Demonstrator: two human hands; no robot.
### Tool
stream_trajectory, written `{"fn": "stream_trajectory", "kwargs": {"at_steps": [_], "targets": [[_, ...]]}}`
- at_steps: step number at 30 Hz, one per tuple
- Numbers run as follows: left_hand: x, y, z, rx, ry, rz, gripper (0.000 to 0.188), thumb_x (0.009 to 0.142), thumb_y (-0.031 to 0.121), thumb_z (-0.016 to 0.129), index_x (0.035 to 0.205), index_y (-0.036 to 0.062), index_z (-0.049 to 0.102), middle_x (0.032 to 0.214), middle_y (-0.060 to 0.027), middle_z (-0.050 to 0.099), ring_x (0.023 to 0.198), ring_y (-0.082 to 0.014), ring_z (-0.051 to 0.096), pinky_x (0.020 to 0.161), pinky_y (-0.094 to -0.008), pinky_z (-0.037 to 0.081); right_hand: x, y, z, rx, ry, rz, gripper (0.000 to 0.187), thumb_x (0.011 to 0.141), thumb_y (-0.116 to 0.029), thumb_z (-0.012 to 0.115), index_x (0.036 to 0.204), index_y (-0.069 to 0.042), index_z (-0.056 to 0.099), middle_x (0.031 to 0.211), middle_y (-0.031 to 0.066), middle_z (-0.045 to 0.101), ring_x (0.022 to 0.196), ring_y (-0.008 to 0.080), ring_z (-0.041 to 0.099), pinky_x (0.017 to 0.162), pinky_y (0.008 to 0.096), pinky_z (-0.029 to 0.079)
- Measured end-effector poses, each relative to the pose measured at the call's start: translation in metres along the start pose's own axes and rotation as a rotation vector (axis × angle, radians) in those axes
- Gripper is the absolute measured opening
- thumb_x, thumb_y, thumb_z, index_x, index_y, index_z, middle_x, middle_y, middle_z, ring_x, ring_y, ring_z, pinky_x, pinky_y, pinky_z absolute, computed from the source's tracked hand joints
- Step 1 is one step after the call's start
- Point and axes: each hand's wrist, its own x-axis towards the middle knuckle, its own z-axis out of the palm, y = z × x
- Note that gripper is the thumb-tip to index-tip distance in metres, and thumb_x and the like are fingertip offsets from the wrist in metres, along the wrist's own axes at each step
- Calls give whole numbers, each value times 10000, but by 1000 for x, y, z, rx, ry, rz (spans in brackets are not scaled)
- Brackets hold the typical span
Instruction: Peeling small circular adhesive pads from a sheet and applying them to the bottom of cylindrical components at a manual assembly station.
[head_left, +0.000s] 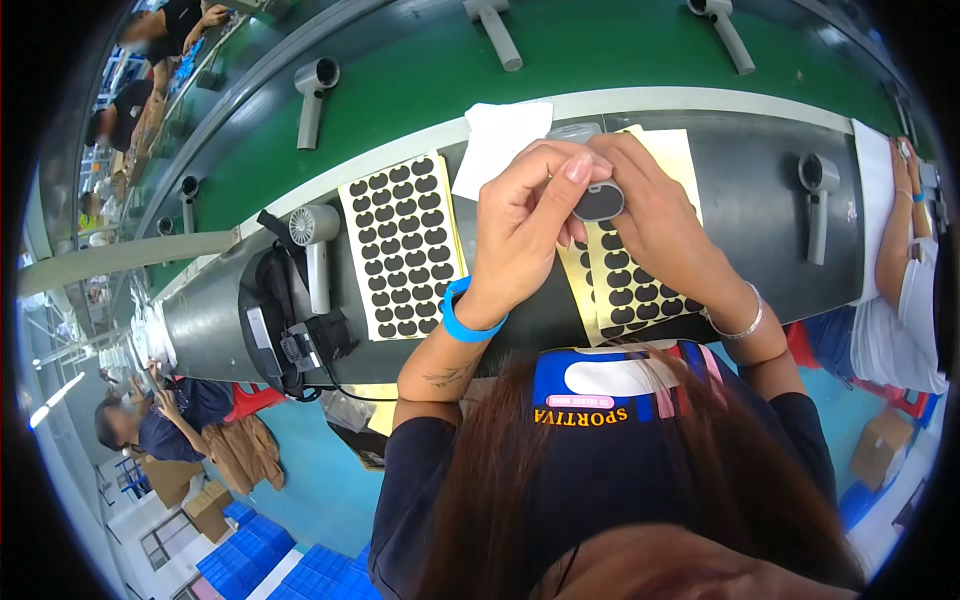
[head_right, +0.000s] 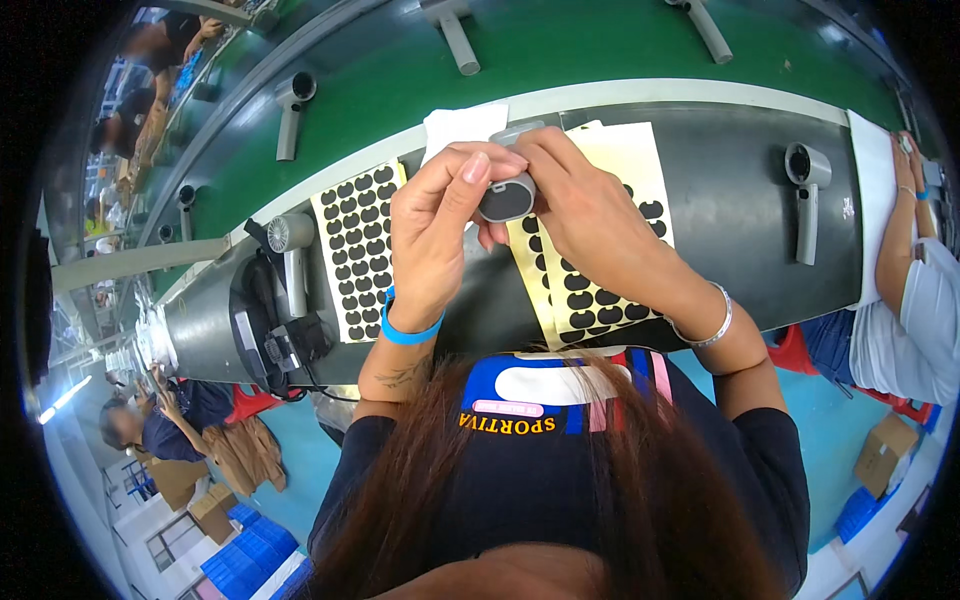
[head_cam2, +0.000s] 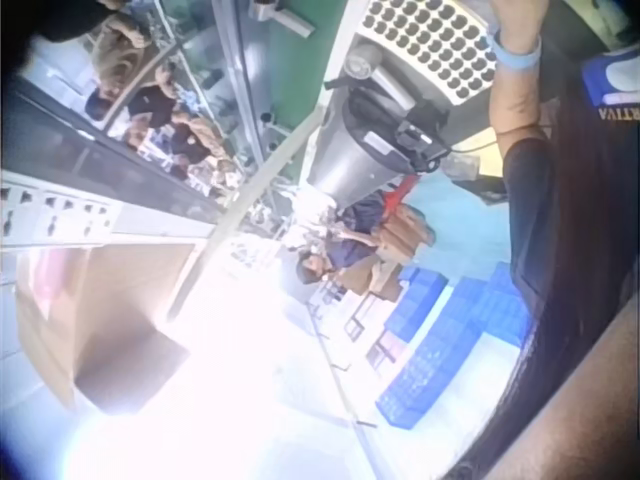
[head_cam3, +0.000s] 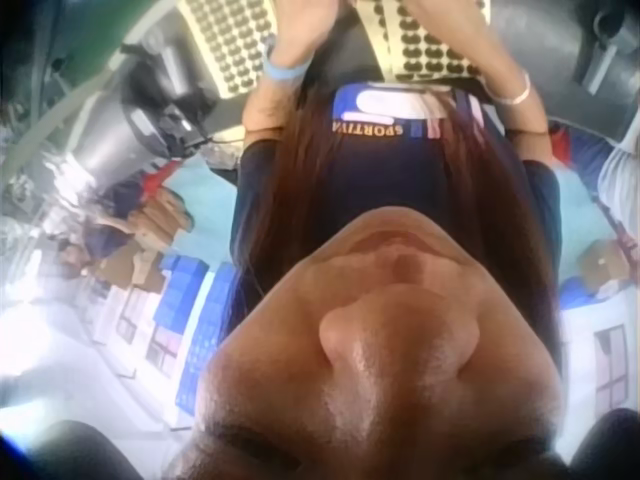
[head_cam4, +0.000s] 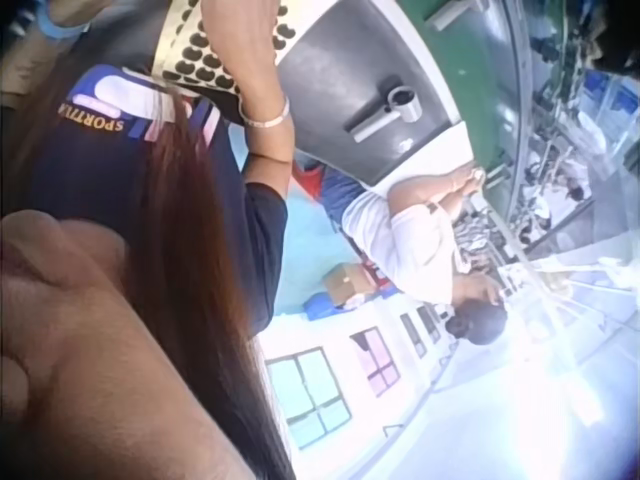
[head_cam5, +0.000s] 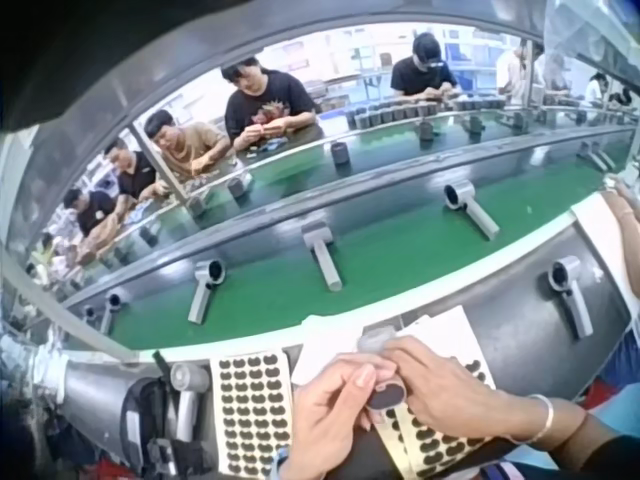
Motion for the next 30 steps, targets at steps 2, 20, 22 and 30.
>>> {"fn": "stream_trajectory", "kwargs": {"at_steps": [2,20,22,30], "targets": [[0,3,-1,14,-4,8,240,976,202,535,950,1,664,989,-61,630,579,-44,534,483,-163,434,1,1,2,-22,30,-20,503,666,147,450,1142,-4,513,1163,144,531,1012,388,571,791,426,497],[-8,13,-11,-16,-36,65,80,897,57,623,929,-6,663,1033,-62,597,700,-48,567,536,-172,466,8,-7,9,-71,109,-144,521,686,181,497,1160,-31,517,1183,117,512,951,356,587,702,395,517],[-4,3,-15,16,-64,125,72,863,13,647,931,-5,661,1046,-69,603,701,-55,573,548,-175,464,13,-4,9,-18,79,-134,514,689,169,509,1172,-6,520,1214,137,524,1032,353,579,801,382,499],[39,-19,-66,467,3,284,444,775,-15,715,1189,-2,557,1186,-120,517,820,-157,633,696,-257,511,105,70,3,-367,42,-302,593,669,187,457,1212,-40,527,1318,154,495,1198,356,497,978,405,437]]}}
